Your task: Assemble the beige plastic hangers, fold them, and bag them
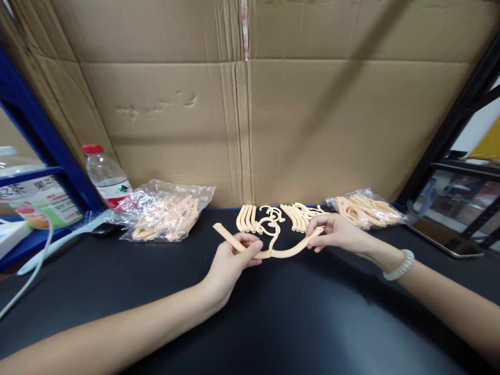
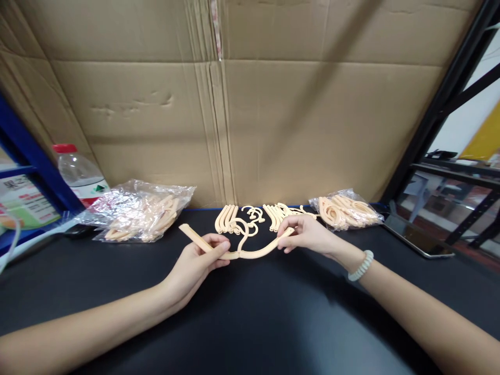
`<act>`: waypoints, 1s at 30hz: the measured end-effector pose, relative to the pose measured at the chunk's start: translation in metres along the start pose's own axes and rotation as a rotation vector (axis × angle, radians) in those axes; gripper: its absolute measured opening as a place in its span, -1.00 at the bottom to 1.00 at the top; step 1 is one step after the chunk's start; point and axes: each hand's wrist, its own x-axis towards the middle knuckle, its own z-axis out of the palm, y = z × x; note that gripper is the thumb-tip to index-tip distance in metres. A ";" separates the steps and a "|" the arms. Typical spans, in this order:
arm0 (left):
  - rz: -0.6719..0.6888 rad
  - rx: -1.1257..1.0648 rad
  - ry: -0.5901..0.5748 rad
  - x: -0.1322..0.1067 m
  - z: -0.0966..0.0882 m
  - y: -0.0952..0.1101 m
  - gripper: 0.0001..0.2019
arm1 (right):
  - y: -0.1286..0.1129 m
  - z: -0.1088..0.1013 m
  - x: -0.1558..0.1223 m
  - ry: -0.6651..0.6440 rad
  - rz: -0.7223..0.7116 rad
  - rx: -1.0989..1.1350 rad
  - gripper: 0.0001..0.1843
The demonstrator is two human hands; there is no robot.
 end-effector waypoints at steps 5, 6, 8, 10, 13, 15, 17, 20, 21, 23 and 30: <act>0.082 0.105 0.068 0.010 -0.022 0.006 -0.65 | 0.000 -0.028 -0.002 -0.130 -0.086 -0.448 -0.85; 0.118 0.167 0.054 0.011 -0.028 0.008 -0.66 | 0.000 -0.030 -0.003 -0.153 -0.088 -0.527 -0.86; 0.189 0.353 -0.006 0.012 -0.041 0.010 -0.71 | 0.000 -0.033 -0.003 -0.199 -0.071 -0.621 -0.86; 0.246 0.549 -0.074 0.012 -0.051 0.013 -0.78 | -0.001 -0.032 -0.004 -0.243 -0.047 -0.676 -0.85; 0.325 0.741 -0.180 0.012 -0.061 0.016 -0.84 | -0.004 -0.029 -0.004 -0.301 -0.021 -0.739 -0.80; 0.388 0.844 -0.286 0.011 -0.064 0.017 -0.86 | -0.005 -0.027 -0.005 -0.330 -0.005 -0.761 -0.78; 0.454 0.934 -0.391 0.011 -0.065 0.017 -0.88 | -0.006 -0.025 -0.005 -0.349 0.003 -0.764 -0.76; 0.589 1.028 -0.494 0.011 -0.067 0.015 -0.91 | -0.004 -0.025 -0.005 -0.359 0.018 -0.759 -0.76; 0.636 1.059 -0.516 0.012 -0.068 0.015 -0.91 | -0.004 -0.025 -0.005 -0.355 0.023 -0.762 -0.76; 0.723 1.137 -0.536 0.013 -0.070 0.013 -0.87 | -0.002 -0.025 -0.005 -0.333 0.024 -0.772 -0.77; 0.899 1.297 -0.445 0.025 -0.078 0.007 -0.77 | 0.005 -0.021 -0.003 -0.211 -0.035 -0.802 -0.84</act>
